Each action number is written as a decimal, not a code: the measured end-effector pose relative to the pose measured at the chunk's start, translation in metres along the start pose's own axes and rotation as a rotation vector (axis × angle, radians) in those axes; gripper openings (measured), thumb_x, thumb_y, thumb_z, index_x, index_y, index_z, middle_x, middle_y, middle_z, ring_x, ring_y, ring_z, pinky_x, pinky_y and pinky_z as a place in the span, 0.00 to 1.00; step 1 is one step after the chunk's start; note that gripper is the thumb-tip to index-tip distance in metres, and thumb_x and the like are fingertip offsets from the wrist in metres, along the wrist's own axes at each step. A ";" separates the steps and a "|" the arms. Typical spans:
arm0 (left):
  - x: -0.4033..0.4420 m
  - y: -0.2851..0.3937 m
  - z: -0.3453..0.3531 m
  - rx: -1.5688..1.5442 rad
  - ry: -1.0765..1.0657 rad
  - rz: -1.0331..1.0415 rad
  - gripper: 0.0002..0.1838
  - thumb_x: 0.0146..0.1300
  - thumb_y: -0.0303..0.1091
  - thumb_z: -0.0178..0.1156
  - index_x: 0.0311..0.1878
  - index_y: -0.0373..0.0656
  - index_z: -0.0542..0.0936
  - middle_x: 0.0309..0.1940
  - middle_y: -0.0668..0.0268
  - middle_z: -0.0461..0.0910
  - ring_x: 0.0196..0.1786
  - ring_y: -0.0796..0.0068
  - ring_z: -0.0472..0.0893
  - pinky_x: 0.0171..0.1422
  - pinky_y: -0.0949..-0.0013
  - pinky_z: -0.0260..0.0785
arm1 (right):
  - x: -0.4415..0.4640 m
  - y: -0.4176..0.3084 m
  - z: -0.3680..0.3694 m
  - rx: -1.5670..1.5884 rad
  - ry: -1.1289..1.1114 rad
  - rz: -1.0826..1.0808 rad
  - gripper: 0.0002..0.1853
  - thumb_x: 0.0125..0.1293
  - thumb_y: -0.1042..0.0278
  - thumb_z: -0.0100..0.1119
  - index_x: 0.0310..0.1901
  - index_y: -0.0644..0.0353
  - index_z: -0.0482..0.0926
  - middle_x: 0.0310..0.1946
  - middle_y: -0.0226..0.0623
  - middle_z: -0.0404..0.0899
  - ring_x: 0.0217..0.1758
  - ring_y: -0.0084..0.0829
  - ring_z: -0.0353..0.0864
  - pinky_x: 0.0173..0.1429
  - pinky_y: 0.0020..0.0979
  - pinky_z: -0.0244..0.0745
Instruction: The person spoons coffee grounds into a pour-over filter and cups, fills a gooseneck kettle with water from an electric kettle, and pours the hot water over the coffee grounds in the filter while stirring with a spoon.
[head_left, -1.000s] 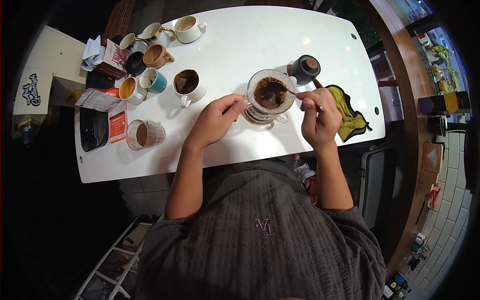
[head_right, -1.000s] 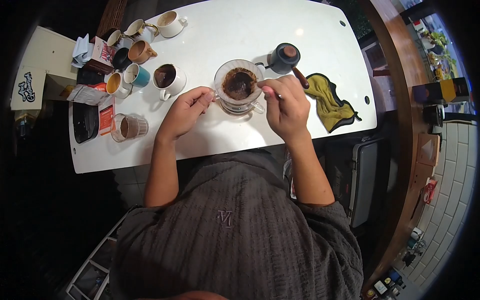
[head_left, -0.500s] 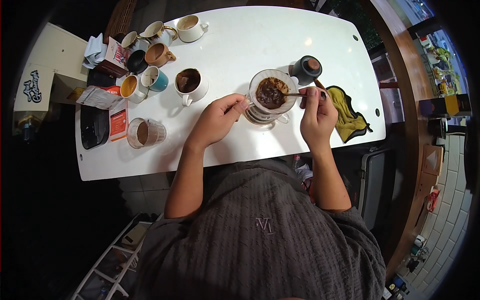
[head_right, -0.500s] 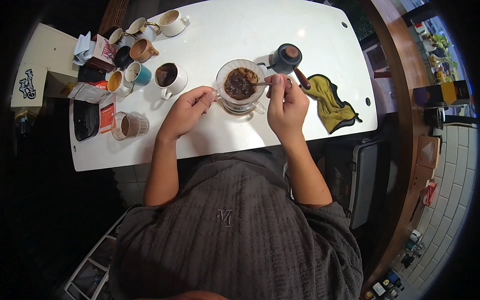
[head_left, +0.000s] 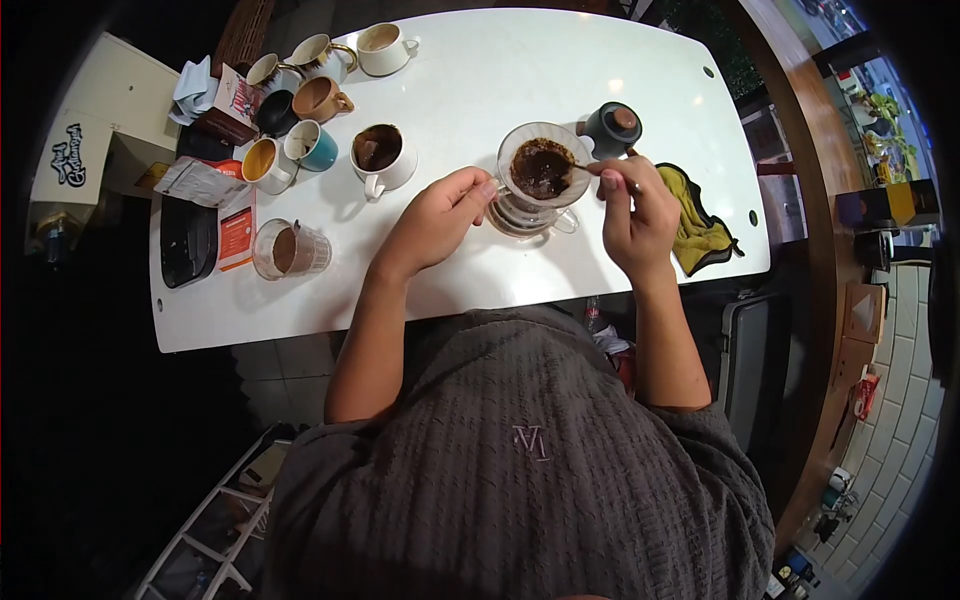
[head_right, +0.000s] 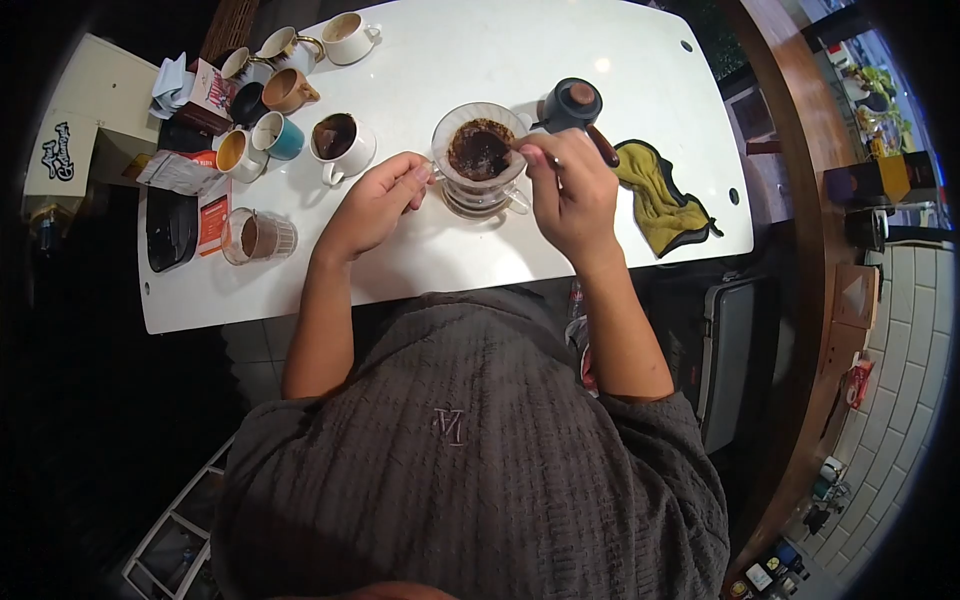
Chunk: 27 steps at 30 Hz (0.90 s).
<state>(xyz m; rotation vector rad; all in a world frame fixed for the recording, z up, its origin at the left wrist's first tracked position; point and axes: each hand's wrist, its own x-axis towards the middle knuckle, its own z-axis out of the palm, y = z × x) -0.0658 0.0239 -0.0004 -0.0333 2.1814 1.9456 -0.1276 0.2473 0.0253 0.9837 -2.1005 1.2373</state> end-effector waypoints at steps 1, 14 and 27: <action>0.000 0.001 0.000 -0.004 -0.001 0.001 0.14 0.74 0.39 0.47 0.42 0.37 0.76 0.25 0.76 0.66 0.31 0.87 0.64 0.38 0.81 0.60 | 0.002 0.001 -0.001 -0.016 -0.005 -0.016 0.05 0.67 0.78 0.53 0.36 0.66 0.79 0.21 0.34 0.73 0.22 0.24 0.71 0.28 0.25 0.65; -0.003 -0.004 0.002 0.045 0.058 -0.010 0.15 0.71 0.39 0.51 0.42 0.35 0.77 0.26 0.72 0.73 0.32 0.82 0.69 0.41 0.77 0.65 | -0.020 0.010 0.024 0.184 0.151 0.551 0.12 0.71 0.69 0.52 0.34 0.67 0.80 0.23 0.33 0.79 0.24 0.16 0.75 0.30 0.20 0.69; -0.002 -0.010 0.006 -0.013 0.065 0.002 0.13 0.74 0.39 0.48 0.42 0.39 0.75 0.23 0.76 0.66 0.27 0.88 0.62 0.31 0.82 0.57 | -0.011 -0.015 0.002 0.063 -0.014 0.087 0.03 0.65 0.77 0.57 0.37 0.63 0.80 0.25 0.37 0.77 0.25 0.30 0.75 0.29 0.26 0.69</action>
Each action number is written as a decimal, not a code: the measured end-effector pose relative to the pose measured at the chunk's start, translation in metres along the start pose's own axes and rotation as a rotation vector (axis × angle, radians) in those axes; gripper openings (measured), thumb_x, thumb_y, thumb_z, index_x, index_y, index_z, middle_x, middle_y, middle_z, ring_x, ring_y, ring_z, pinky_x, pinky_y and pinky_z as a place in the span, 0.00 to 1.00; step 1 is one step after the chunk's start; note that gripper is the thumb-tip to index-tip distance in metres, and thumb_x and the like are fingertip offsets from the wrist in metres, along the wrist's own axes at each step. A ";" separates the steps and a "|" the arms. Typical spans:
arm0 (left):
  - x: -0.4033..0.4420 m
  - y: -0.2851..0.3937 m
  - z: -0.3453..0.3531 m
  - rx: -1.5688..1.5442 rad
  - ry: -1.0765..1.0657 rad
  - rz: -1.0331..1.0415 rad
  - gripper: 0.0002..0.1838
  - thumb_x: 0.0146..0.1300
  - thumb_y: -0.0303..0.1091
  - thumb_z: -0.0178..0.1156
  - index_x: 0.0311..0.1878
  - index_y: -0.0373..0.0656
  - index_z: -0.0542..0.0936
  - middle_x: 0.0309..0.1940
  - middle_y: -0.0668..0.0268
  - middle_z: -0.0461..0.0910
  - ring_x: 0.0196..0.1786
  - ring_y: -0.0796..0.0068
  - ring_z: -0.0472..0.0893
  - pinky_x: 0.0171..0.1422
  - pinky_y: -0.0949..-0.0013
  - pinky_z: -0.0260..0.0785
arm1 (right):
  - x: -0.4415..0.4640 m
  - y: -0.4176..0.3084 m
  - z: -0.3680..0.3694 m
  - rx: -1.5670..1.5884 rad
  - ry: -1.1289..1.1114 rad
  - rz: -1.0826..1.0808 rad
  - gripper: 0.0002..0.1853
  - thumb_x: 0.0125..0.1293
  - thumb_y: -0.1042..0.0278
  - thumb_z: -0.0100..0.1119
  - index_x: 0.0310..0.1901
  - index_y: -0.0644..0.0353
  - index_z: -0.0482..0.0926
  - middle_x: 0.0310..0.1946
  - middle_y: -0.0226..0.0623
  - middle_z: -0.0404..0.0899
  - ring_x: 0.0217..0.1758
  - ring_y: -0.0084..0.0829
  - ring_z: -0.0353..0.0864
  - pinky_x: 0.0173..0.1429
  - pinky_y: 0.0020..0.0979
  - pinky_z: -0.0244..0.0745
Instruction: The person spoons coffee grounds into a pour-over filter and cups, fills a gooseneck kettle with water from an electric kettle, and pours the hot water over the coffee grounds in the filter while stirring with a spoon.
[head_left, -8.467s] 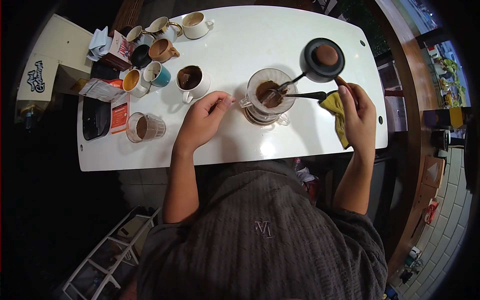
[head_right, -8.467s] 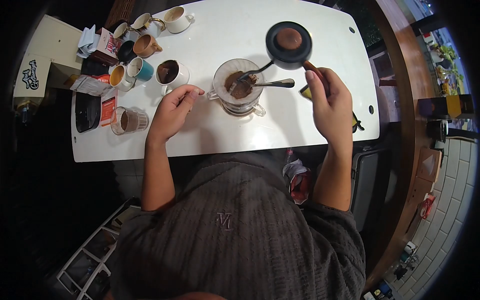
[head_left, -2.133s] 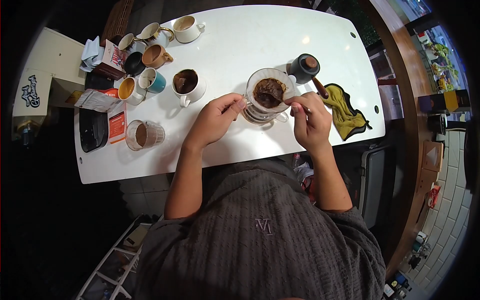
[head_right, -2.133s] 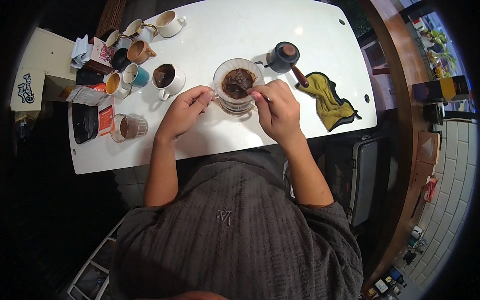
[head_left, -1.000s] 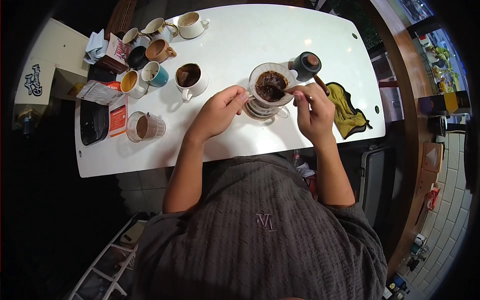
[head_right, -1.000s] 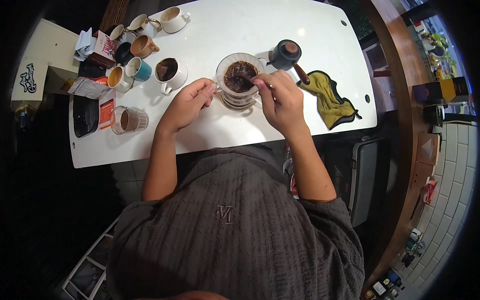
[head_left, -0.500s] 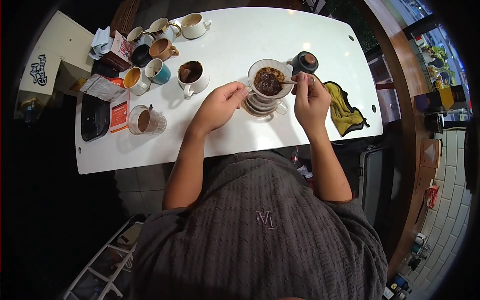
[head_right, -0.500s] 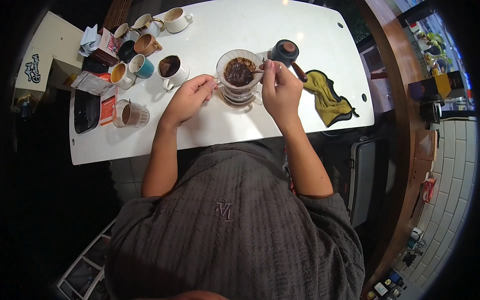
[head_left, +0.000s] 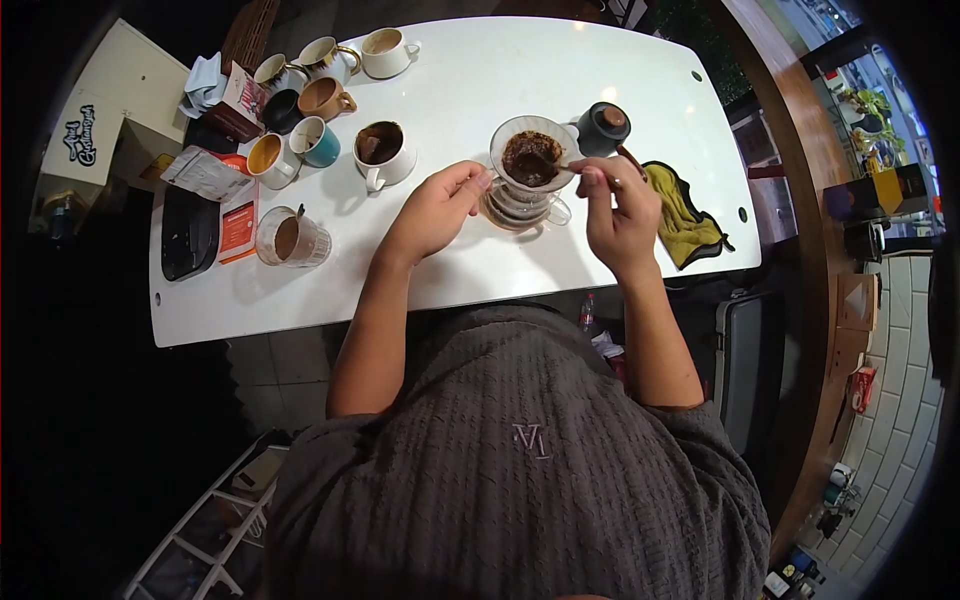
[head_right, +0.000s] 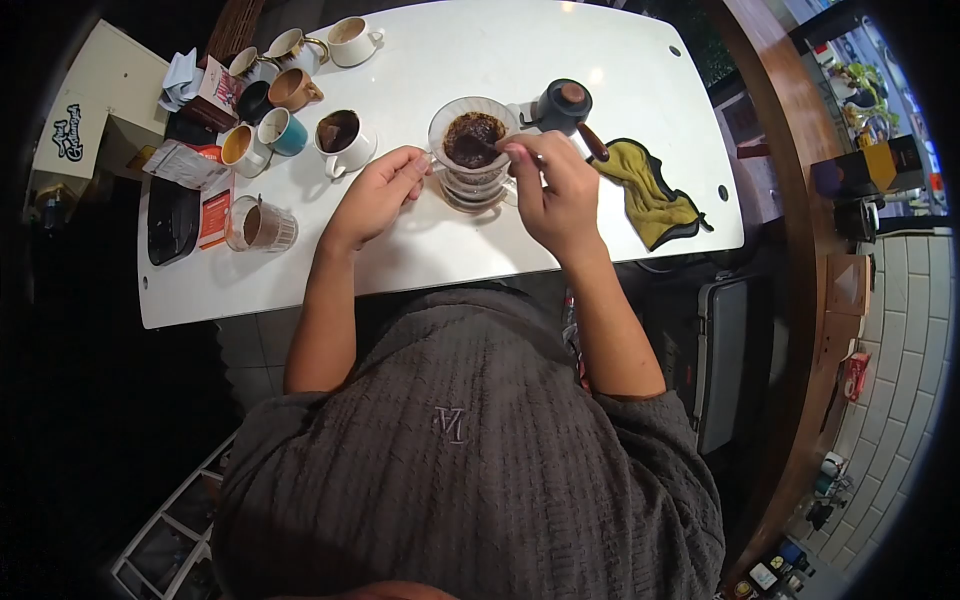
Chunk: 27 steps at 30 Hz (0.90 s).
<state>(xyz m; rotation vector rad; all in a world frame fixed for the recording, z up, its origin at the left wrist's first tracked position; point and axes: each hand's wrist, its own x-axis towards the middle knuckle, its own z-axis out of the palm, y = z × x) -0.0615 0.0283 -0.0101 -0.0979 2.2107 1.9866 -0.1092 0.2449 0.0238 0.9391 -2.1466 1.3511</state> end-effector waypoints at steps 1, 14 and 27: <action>0.000 0.000 0.000 -0.009 0.003 -0.012 0.13 0.74 0.39 0.48 0.42 0.39 0.75 0.23 0.76 0.66 0.26 0.88 0.62 0.31 0.82 0.56 | -0.002 0.003 0.002 -0.001 0.000 0.001 0.03 0.65 0.77 0.57 0.37 0.63 0.80 0.25 0.37 0.77 0.25 0.30 0.75 0.29 0.26 0.69; -0.001 -0.001 -0.001 0.007 -0.005 -0.006 0.13 0.74 0.39 0.47 0.42 0.40 0.75 0.22 0.77 0.65 0.26 0.88 0.61 0.30 0.82 0.56 | 0.010 0.014 0.001 -0.069 0.040 -0.019 0.03 0.64 0.77 0.57 0.37 0.63 0.80 0.25 0.37 0.76 0.27 0.33 0.73 0.32 0.30 0.68; -0.004 0.005 0.001 -0.008 -0.005 -0.025 0.14 0.73 0.40 0.48 0.42 0.38 0.76 0.23 0.76 0.66 0.28 0.86 0.64 0.35 0.80 0.59 | 0.003 0.020 0.005 -0.088 -0.058 -0.017 0.03 0.62 0.78 0.58 0.37 0.64 0.79 0.28 0.39 0.77 0.30 0.37 0.74 0.34 0.33 0.70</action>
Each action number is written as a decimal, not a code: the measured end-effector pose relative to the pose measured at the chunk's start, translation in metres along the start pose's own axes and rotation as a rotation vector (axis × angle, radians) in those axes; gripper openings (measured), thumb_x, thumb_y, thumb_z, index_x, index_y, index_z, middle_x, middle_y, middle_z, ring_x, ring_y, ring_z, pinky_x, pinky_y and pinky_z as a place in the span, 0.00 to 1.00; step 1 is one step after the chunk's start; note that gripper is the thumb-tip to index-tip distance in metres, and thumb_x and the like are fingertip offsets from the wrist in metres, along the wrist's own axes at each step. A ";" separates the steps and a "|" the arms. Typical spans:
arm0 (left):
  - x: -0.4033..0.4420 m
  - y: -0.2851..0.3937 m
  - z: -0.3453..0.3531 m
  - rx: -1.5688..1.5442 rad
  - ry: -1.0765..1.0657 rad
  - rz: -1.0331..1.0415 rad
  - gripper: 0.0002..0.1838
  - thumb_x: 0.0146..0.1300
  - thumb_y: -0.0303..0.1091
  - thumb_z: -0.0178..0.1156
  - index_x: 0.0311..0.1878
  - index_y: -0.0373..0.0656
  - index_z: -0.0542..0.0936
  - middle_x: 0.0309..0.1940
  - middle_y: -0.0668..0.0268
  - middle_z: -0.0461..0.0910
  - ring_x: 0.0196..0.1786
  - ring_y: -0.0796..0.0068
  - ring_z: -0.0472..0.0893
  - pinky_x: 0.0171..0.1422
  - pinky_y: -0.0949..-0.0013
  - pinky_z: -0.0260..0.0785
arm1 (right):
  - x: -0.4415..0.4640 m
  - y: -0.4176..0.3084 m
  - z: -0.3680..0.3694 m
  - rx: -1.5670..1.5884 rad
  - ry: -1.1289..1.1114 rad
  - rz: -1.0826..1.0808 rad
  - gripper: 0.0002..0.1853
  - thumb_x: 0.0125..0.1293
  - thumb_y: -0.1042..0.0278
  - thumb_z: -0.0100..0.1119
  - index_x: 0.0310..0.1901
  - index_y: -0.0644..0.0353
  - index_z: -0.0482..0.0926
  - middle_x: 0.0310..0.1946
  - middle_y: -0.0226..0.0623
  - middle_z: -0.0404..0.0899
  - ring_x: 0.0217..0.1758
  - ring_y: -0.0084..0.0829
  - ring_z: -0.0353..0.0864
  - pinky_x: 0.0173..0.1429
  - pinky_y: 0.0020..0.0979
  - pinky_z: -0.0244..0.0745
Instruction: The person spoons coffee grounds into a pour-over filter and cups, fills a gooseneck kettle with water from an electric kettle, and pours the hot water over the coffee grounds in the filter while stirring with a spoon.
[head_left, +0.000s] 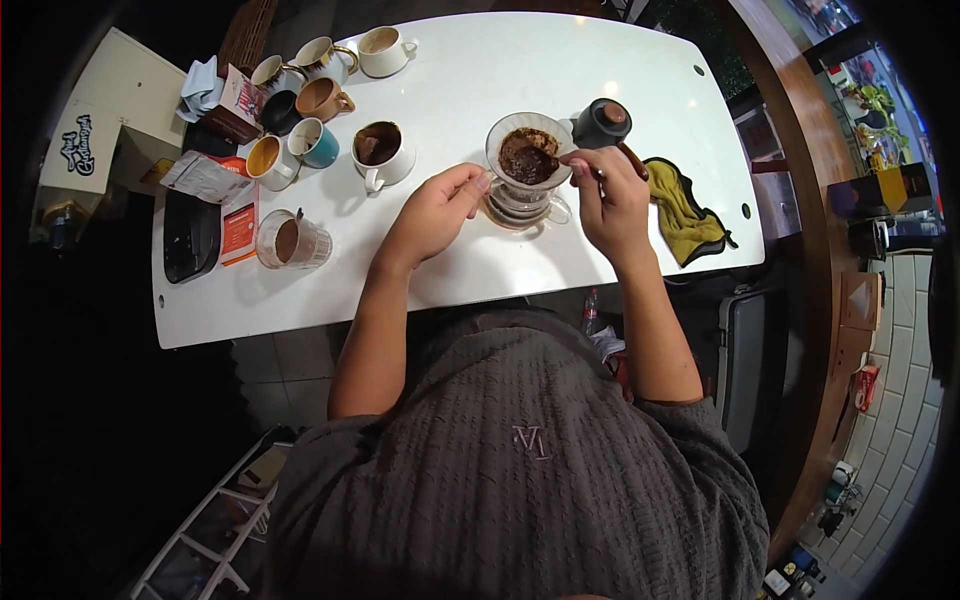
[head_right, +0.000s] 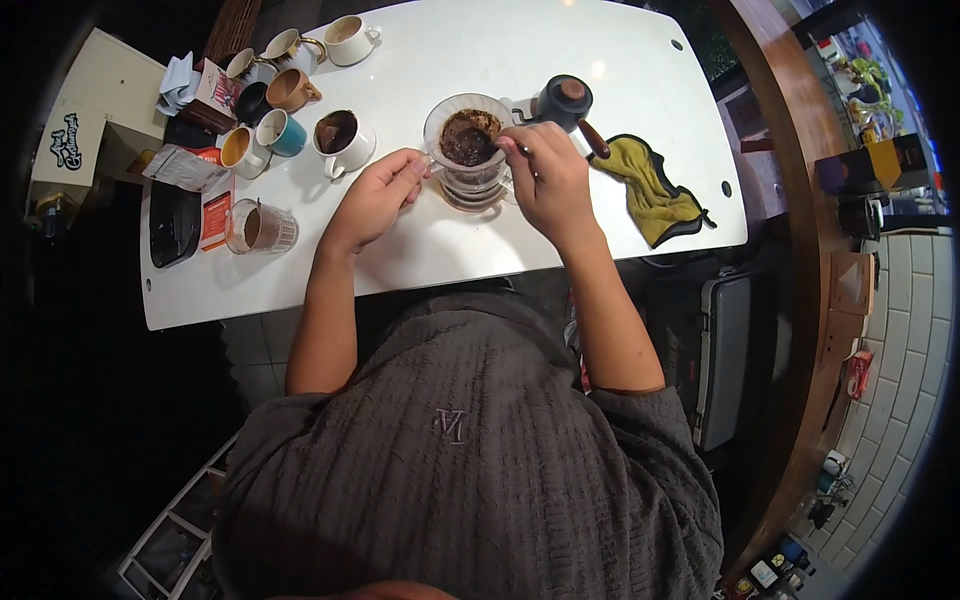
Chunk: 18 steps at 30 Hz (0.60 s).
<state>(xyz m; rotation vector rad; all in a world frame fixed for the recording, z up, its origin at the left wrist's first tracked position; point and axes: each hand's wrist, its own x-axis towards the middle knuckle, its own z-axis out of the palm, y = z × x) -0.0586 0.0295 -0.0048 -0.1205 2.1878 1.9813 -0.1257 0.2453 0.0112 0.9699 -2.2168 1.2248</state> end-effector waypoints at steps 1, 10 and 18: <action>0.000 0.000 0.000 0.006 0.014 -0.016 0.15 0.73 0.40 0.49 0.42 0.37 0.77 0.24 0.75 0.68 0.31 0.84 0.66 0.39 0.78 0.62 | -0.001 -0.003 -0.001 -0.001 -0.029 -0.008 0.03 0.62 0.78 0.58 0.37 0.64 0.79 0.28 0.39 0.77 0.30 0.37 0.74 0.35 0.33 0.69; -0.001 0.002 0.000 0.008 0.002 -0.002 0.14 0.74 0.39 0.47 0.41 0.38 0.75 0.23 0.77 0.65 0.28 0.88 0.62 0.32 0.83 0.57 | 0.000 -0.020 -0.007 0.011 -0.013 -0.070 0.03 0.60 0.77 0.61 0.36 0.62 0.79 0.26 0.36 0.76 0.28 0.35 0.72 0.34 0.32 0.68; 0.000 0.001 -0.003 0.025 -0.025 -0.010 0.14 0.73 0.39 0.48 0.41 0.38 0.76 0.23 0.77 0.65 0.28 0.87 0.63 0.34 0.81 0.58 | -0.004 -0.007 0.003 0.052 -0.042 -0.007 0.02 0.63 0.78 0.58 0.36 0.63 0.79 0.25 0.37 0.76 0.29 0.35 0.73 0.33 0.31 0.69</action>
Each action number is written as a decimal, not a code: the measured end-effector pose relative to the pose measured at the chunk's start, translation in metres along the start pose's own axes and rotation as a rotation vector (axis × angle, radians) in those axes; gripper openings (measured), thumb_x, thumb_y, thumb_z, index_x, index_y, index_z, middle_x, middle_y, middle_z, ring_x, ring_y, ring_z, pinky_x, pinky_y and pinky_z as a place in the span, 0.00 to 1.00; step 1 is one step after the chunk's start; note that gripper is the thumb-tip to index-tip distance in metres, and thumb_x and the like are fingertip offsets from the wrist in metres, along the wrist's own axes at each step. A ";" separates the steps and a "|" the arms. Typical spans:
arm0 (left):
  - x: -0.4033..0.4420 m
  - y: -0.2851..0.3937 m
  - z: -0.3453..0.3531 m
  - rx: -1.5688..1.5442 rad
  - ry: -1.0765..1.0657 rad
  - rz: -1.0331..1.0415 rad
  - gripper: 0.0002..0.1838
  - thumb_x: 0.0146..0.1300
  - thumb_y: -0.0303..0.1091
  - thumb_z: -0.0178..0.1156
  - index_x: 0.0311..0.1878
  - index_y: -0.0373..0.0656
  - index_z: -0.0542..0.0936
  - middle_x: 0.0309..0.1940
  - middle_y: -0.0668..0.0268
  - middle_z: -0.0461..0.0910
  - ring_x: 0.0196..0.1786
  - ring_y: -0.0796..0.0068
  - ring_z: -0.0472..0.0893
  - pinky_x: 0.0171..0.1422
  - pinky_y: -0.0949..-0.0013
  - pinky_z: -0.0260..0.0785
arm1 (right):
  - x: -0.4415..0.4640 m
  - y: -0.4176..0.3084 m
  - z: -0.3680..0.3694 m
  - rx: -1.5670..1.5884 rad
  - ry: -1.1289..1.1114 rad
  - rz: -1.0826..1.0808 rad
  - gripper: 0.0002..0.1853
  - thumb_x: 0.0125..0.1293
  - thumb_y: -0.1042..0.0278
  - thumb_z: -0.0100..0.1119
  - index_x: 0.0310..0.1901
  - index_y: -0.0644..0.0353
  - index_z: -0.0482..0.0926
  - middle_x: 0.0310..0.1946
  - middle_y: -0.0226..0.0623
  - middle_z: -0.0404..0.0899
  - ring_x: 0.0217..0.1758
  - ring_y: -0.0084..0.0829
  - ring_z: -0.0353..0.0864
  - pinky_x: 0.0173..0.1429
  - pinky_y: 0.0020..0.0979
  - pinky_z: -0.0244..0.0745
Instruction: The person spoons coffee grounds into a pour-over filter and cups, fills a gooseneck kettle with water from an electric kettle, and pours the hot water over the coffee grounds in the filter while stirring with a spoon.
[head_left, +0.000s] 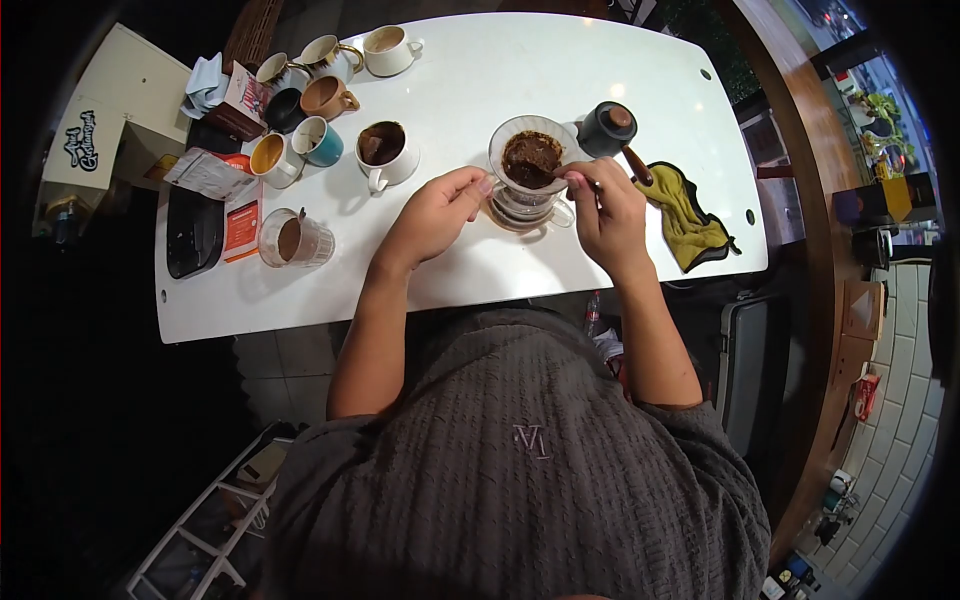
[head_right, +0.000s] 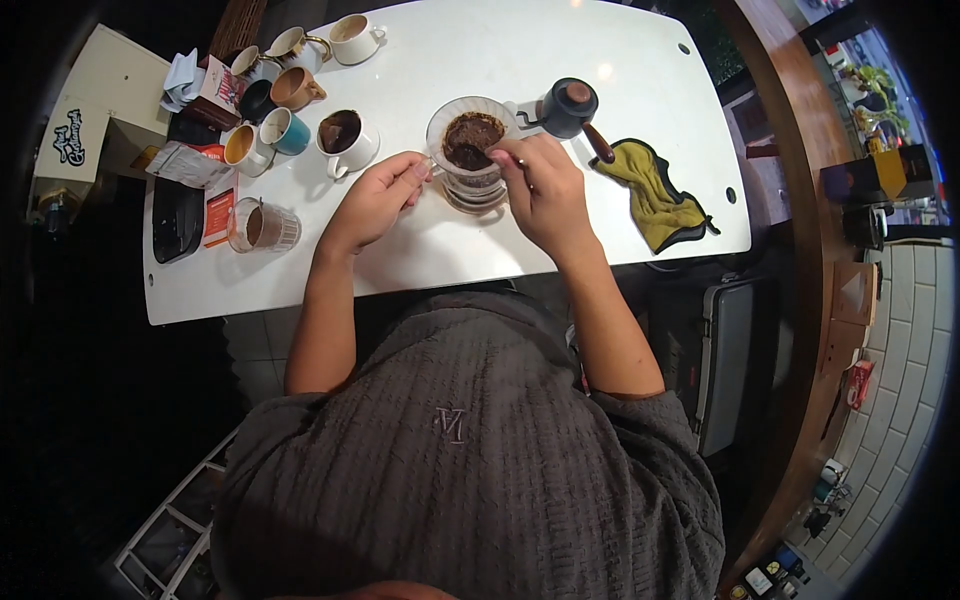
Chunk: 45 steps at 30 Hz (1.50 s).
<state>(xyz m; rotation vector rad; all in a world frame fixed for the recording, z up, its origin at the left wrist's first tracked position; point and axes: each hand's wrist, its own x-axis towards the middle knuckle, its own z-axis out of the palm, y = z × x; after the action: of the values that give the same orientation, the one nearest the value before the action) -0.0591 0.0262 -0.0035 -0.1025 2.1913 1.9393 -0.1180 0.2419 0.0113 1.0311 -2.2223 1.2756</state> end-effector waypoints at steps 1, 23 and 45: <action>0.000 0.000 0.000 0.000 -0.002 0.026 0.14 0.74 0.39 0.46 0.40 0.38 0.75 0.23 0.77 0.64 0.27 0.89 0.62 0.32 0.82 0.56 | 0.001 0.002 0.000 0.001 -0.001 -0.002 0.02 0.63 0.78 0.58 0.36 0.63 0.79 0.25 0.37 0.76 0.29 0.35 0.73 0.33 0.31 0.69; -0.001 0.001 0.004 -0.019 0.023 0.024 0.14 0.74 0.39 0.47 0.40 0.38 0.76 0.22 0.78 0.64 0.26 0.89 0.61 0.32 0.82 0.55 | -0.001 -0.002 -0.003 0.050 0.078 -0.017 0.03 0.64 0.79 0.56 0.36 0.63 0.80 0.24 0.36 0.76 0.25 0.30 0.71 0.29 0.28 0.66; -0.002 0.002 0.003 -0.006 0.013 0.020 0.15 0.74 0.39 0.47 0.40 0.38 0.76 0.22 0.79 0.62 0.26 0.89 0.60 0.31 0.82 0.55 | 0.006 -0.008 -0.003 0.098 0.136 0.070 0.04 0.66 0.77 0.55 0.37 0.64 0.80 0.25 0.37 0.76 0.26 0.30 0.75 0.31 0.27 0.69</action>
<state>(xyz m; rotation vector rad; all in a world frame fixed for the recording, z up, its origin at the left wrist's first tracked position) -0.0571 0.0289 -0.0016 -0.0949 2.2027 1.9610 -0.1164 0.2391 0.0210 0.8789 -2.1294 1.4523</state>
